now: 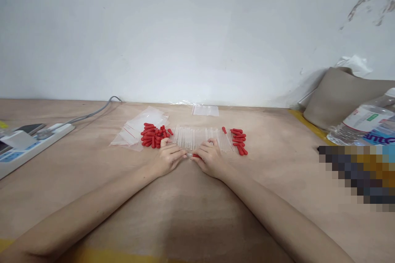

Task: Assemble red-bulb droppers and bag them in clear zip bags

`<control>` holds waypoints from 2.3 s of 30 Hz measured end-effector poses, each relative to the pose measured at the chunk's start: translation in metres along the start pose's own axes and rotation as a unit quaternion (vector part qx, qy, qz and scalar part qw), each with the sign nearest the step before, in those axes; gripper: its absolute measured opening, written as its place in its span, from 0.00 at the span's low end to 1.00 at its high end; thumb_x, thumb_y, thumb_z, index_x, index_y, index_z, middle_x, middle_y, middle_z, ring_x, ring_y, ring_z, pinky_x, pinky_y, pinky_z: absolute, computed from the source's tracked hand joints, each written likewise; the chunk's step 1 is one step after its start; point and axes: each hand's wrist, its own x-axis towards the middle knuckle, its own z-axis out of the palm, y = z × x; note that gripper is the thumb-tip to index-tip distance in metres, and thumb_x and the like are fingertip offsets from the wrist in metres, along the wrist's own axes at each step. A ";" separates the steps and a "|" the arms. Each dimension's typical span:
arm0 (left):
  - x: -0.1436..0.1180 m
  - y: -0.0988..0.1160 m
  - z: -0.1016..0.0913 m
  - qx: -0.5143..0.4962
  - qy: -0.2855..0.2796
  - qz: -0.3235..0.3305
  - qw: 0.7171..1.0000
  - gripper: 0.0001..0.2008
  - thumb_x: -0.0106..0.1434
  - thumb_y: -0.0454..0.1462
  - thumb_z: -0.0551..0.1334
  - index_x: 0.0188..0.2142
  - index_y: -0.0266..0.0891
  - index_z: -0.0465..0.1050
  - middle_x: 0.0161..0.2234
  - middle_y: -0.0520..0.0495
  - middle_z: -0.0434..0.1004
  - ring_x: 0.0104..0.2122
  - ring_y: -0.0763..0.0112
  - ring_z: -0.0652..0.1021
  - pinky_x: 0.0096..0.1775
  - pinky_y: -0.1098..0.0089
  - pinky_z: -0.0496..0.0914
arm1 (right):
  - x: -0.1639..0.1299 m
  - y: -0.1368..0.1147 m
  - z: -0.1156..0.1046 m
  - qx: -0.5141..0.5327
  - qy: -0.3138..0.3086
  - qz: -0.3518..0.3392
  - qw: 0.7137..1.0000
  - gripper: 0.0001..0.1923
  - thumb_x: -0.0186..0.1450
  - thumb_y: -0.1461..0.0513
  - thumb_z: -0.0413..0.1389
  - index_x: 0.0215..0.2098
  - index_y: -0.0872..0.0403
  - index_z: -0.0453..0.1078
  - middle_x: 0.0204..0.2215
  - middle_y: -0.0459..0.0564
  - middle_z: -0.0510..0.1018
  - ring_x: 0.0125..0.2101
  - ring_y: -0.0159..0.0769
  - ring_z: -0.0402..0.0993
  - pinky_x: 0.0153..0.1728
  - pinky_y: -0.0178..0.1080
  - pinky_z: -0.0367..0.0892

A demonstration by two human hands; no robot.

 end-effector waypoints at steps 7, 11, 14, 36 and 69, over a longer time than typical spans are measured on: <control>0.000 -0.001 0.001 -0.013 0.008 -0.034 0.999 0.10 0.64 0.37 0.52 0.35 0.40 0.71 0.27 0.51 0.75 0.28 0.73 0.72 0.47 0.61 0.51 | 0.003 0.002 -0.009 0.042 -0.026 0.021 0.999 0.08 0.61 0.58 0.52 0.34 0.53 0.70 0.24 0.47 0.74 0.30 0.33 0.66 0.40 0.43 0.52; 0.000 -0.003 0.001 -0.032 0.001 -0.048 0.998 0.12 0.64 0.40 0.52 0.41 0.39 0.70 0.29 0.49 0.75 0.30 0.71 0.72 0.48 0.60 0.52 | 0.006 0.000 -0.018 0.145 0.006 0.115 0.983 0.08 0.60 0.57 0.53 0.34 0.54 0.68 0.29 0.49 0.74 0.30 0.33 0.68 0.36 0.40 0.60; 0.000 -0.004 -0.003 -0.063 -0.017 -0.071 0.995 0.19 0.64 0.42 0.50 0.52 0.37 0.60 0.35 0.45 0.74 0.36 0.66 0.72 0.48 0.60 0.52 | 0.009 0.006 -0.023 0.239 0.047 0.199 0.949 0.11 0.58 0.55 0.54 0.29 0.54 0.66 0.26 0.47 0.73 0.28 0.32 0.68 0.30 0.36 0.63; 0.003 0.001 -0.008 -0.056 -0.040 -0.110 0.991 0.15 0.65 0.40 0.47 0.47 0.39 0.63 0.39 0.46 0.72 0.41 0.65 0.68 0.47 0.59 0.51 | 0.019 0.124 -0.043 -0.145 -0.170 0.425 0.877 0.13 0.56 0.52 0.50 0.32 0.51 0.67 0.28 0.47 0.75 0.33 0.38 0.69 0.39 0.43 0.54; 0.115 0.025 0.061 0.058 -0.113 -0.363 0.923 0.18 0.50 0.45 0.58 0.31 0.30 0.73 0.39 0.32 0.65 0.41 0.50 0.62 0.42 0.55 0.54 | -0.013 0.137 -0.054 0.014 -0.064 0.538 0.841 0.10 0.51 0.56 0.58 0.27 0.55 0.71 0.26 0.49 0.77 0.26 0.33 0.72 0.24 0.33 0.64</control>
